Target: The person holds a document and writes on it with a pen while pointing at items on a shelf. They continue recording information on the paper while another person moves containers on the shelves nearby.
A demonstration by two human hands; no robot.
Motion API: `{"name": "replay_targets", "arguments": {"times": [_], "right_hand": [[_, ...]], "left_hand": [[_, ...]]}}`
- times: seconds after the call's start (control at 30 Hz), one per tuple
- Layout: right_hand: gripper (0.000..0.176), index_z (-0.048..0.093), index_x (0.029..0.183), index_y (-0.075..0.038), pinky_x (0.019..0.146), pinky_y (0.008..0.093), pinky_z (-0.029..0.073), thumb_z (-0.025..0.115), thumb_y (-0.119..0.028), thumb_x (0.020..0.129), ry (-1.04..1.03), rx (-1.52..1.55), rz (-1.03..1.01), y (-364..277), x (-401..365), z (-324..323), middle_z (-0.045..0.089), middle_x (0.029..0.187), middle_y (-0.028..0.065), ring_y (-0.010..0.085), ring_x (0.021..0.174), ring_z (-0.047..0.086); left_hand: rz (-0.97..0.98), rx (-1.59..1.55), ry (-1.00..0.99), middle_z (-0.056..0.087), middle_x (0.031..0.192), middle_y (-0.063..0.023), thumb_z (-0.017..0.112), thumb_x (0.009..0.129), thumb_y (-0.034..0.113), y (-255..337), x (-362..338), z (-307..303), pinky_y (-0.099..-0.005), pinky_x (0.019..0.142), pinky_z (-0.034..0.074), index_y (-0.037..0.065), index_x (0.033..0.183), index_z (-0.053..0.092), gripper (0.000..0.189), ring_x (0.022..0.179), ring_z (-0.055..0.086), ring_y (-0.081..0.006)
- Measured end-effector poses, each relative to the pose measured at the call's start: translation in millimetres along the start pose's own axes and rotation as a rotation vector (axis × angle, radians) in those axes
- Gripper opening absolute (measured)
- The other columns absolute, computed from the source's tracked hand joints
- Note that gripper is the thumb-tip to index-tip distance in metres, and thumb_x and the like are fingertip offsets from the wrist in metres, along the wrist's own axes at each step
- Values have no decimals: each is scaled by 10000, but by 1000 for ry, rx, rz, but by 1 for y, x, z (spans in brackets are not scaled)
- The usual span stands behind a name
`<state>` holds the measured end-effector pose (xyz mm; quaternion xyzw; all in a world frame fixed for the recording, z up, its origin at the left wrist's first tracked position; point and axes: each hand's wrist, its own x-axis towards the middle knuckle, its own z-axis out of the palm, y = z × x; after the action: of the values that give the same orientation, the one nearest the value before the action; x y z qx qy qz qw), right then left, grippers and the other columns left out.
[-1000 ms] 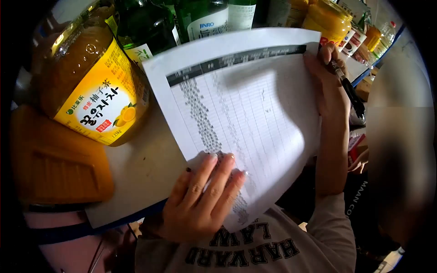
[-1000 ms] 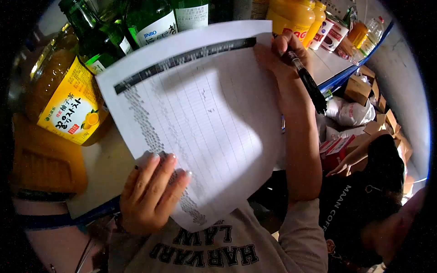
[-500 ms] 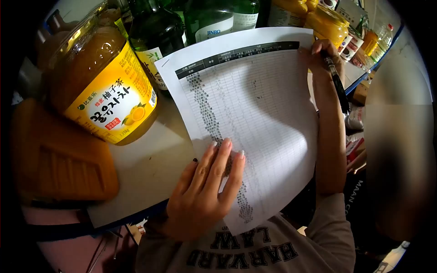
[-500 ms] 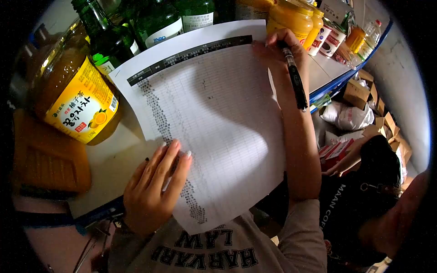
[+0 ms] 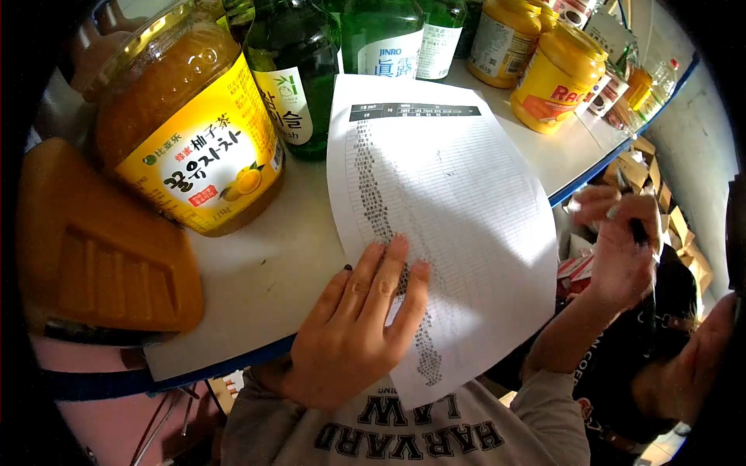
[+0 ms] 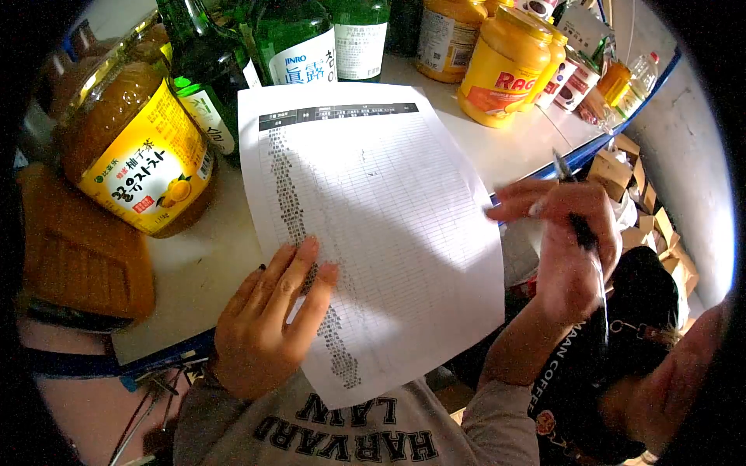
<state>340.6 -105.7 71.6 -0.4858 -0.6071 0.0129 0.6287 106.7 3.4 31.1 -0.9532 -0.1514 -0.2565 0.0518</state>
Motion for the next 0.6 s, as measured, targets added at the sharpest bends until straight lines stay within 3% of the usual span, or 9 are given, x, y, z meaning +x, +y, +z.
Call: {"name": "replay_targets", "arguments": {"times": [0.1, 0.17, 0.3, 0.4, 0.5, 0.6], "right_hand": [[664, 334, 981, 71, 428, 287, 369, 334, -561, 775, 64, 359, 143, -22, -11, 18, 479, 543, 120, 160, 416, 418], [535, 383, 964, 18, 360, 241, 327, 450, -476, 769, 156, 220, 213, -31, -17, 22, 489, 536, 83, 133, 371, 376], [273, 500, 759, -29, 395, 208, 377, 575, -289, 721, -243, -12, -49, -45, -11, 31, 548, 618, 104, 146, 439, 474], [169, 564, 712, -46, 463, 215, 428, 615, -206, 689, -467, -98, -237, -49, -10, 58, 583, 711, 132, 166, 552, 554], [240, 589, 828, -41, 537, 250, 451, 616, -221, 672, -447, -206, -244, -36, -17, 86, 580, 802, 138, 191, 657, 573], [268, 573, 893, -31, 576, 276, 456, 614, -181, 674, -404, -343, -185, -30, -16, 101, 567, 845, 135, 221, 689, 566]], "left_hand": [[-3, -19, 8, 525, 1060, -147, 515, 761, 117, 0, -2, 1, -320, 729, 461, 50, 994, 537, 244, 946, 539, -250], [34, 44, 33, 556, 1014, -114, 500, 769, 139, -3, -2, 5, -278, 718, 460, 71, 971, 554, 219, 916, 557, -213], [84, 113, 80, 574, 971, -85, 480, 779, 153, -7, -3, 9, -255, 709, 455, 76, 975, 555, 223, 911, 560, -191], [52, 28, -3, 517, 1029, -144, 496, 786, 154, -7, -2, 7, -309, 740, 452, 61, 1030, 515, 261, 965, 522, -247], [43, 42, 11, 568, 974, -76, 455, 803, 175, -8, -1, 5, -234, 707, 435, 68, 957, 559, 214, 925, 542, -173], [26, 26, 45, 568, 968, -70, 451, 805, 177, -10, -10, 4, -230, 713, 429, 59, 939, 565, 212, 930, 535, -167]]}}
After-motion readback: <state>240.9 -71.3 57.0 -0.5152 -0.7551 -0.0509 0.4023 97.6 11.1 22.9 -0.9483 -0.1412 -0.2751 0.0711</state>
